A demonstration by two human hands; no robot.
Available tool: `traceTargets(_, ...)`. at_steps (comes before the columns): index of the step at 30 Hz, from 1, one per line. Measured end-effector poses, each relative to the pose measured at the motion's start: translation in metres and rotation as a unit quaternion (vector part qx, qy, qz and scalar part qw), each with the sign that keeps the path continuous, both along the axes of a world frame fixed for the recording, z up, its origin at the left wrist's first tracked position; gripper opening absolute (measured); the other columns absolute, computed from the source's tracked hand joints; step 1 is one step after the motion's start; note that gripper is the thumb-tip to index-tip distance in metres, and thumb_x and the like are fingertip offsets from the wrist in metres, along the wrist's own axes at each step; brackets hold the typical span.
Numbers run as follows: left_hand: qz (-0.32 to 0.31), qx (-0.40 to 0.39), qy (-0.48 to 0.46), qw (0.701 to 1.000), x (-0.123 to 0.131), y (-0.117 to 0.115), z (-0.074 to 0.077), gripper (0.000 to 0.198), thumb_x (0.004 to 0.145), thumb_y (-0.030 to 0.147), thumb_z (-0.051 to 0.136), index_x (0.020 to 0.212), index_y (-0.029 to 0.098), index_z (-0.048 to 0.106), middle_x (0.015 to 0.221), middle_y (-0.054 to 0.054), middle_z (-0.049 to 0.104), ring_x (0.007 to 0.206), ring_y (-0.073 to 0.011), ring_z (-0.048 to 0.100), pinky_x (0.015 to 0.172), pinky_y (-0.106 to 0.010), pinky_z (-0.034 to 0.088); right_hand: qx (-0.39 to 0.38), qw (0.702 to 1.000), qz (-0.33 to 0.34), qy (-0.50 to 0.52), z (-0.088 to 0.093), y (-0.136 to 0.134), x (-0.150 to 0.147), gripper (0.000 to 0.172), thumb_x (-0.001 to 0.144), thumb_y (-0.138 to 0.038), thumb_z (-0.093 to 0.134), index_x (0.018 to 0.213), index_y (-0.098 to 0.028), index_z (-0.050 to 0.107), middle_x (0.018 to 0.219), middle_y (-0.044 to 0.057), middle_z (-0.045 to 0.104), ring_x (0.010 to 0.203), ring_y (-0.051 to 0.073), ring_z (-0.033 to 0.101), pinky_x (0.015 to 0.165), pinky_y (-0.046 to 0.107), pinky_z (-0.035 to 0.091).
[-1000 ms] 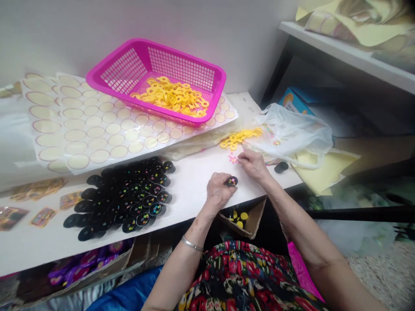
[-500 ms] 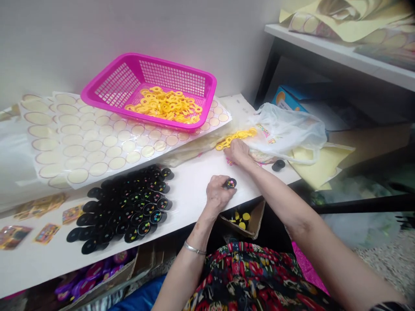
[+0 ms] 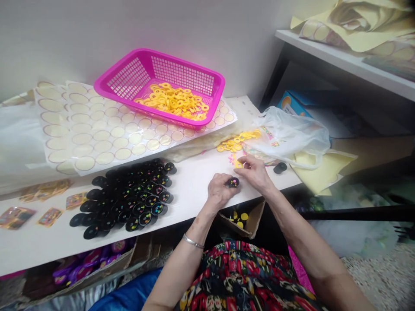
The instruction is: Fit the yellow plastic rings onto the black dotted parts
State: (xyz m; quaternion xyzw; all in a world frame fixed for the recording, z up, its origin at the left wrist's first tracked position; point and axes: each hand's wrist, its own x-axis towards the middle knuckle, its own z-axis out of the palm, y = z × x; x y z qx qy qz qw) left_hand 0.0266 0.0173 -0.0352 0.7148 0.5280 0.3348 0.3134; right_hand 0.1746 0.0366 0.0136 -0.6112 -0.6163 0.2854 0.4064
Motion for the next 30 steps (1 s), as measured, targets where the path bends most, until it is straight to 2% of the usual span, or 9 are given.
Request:
traceTargets(3, -0.01, 0.002, 0.0, 1.0, 0.0, -0.001, 0.001, 0.02, 0.059, 0.034, 0.072, 0.075, 0.022, 0.067, 0.071, 0.002, 0.063, 0.075, -0.0154, 0.051, 0.069, -0.026, 0.041, 0.022, 0.998, 0.053, 0.003, -0.003, -0.028, -0.003, 0.02, 0.065, -0.027, 0.065, 0.082, -0.017, 0.061, 0.078, 0.002, 0.055, 0.069, 0.015, 0.05, 0.064, 0.028, 0.042)
traceTargets(6, -0.009, 0.007, 0.001, 1.0, -0.001, -0.001, 0.0, 0.017, 0.063, 0.035, 0.069, 0.073, 0.022, 0.066, 0.069, 0.001, 0.062, 0.075, -0.0153, 0.051, 0.069, -0.026, 0.04, 0.049, 0.994, 0.068, -0.073, -0.005, -0.042, -0.006, 0.017, 0.068, -0.023, 0.065, 0.084, -0.019, 0.06, 0.083, 0.003, 0.056, 0.083, 0.019, 0.05, 0.074, 0.032, 0.042)
traceTargets(12, -0.014, 0.008, 0.005, 1.0, 0.0, -0.001, -0.002, 0.015, 0.064, 0.034, 0.065, 0.07, 0.021, 0.063, 0.07, 0.001, 0.061, 0.075, -0.0161, 0.05, 0.069, -0.027, 0.04, 0.044, 0.979, 0.086, -0.177, 0.0, -0.045, -0.013, 0.013, 0.072, -0.021, 0.061, 0.085, -0.02, 0.06, 0.086, 0.005, 0.057, 0.085, 0.021, 0.049, 0.075, 0.033, 0.04)
traceTargets(18, -0.015, 0.005, 0.001, 1.0, -0.002, 0.0, -0.004, 0.015, 0.06, 0.028, 0.066, 0.074, 0.021, 0.065, 0.071, 0.0, 0.062, 0.078, -0.0177, 0.051, 0.071, -0.029, 0.041, -0.001, 0.981, 0.093, -0.168, 0.002, -0.044, -0.016, 0.009, 0.072, -0.019, 0.058, 0.081, -0.019, 0.059, 0.084, 0.003, 0.053, 0.077, 0.017, 0.051, 0.067, 0.028, 0.039)
traceTargets(21, -0.032, -0.003, -0.071, 0.997, -0.007, -0.001, -0.002, 0.02, 0.06, 0.02, 0.063, 0.08, 0.02, 0.067, 0.081, -0.001, 0.066, 0.084, -0.018, 0.053, 0.078, -0.03, 0.042, 0.001, 0.984, 0.086, -0.158, -0.001, -0.044, -0.016, 0.009, 0.072, -0.019, 0.058, 0.081, -0.019, 0.059, 0.084, 0.002, 0.052, 0.071, 0.014, 0.05, 0.064, 0.027, 0.038)
traceTargets(23, -0.007, -0.035, -0.166, 0.985, -0.01, -0.003, 0.001, 0.022, 0.063, 0.019, 0.06, 0.085, 0.018, 0.068, 0.085, -0.003, 0.067, 0.082, -0.0163, 0.056, 0.078, -0.029, 0.044, 0.009, 0.985, 0.085, -0.147, -0.003, -0.045, -0.017, 0.009, 0.073, -0.019, 0.057, 0.082, -0.019, 0.058, 0.083, 0.002, 0.051, 0.07, 0.014, 0.05, 0.064, 0.026, 0.038)
traceTargets(26, 0.044, -0.13, -0.285, 0.949, -0.009, -0.006, 0.006, 0.023, 0.071, 0.03, 0.058, 0.082, 0.013, 0.068, 0.068, -0.002, 0.064, 0.057, -0.0104, 0.052, 0.056, -0.023, 0.042, 0.011, 0.989, 0.085, -0.117, -0.003, -0.045, -0.018, 0.006, 0.074, -0.019, 0.056, 0.08, -0.018, 0.058, 0.081, 0.002, 0.052, 0.071, 0.014, 0.05, 0.064, 0.026, 0.039)
traceTargets(28, 0.053, -0.183, -0.304, 0.934, -0.003, -0.008, 0.009, 0.032, 0.072, 0.041, 0.058, 0.075, 0.012, 0.069, 0.052, 0.001, 0.057, 0.044, -0.0079, 0.044, 0.045, -0.022, 0.035, 0.011, 0.994, 0.075, -0.077, -0.005, -0.045, -0.019, 0.005, 0.073, -0.019, 0.056, 0.078, -0.018, 0.058, 0.079, 0.002, 0.053, 0.072, 0.015, 0.051, 0.065, 0.027, 0.04)
traceTargets(30, 0.061, -0.2, -0.298, 0.931, 0.004, -0.01, 0.013, 0.037, 0.071, 0.047, 0.059, 0.071, 0.011, 0.069, 0.047, 0.001, 0.055, 0.043, -0.0082, 0.044, 0.044, -0.022, 0.033, -0.008, 0.998, 0.058, 0.007, -0.007, -0.046, -0.019, 0.007, 0.071, -0.021, 0.059, 0.077, -0.018, 0.058, 0.077, 0.001, 0.055, 0.07, 0.014, 0.052, 0.063, 0.026, 0.041)
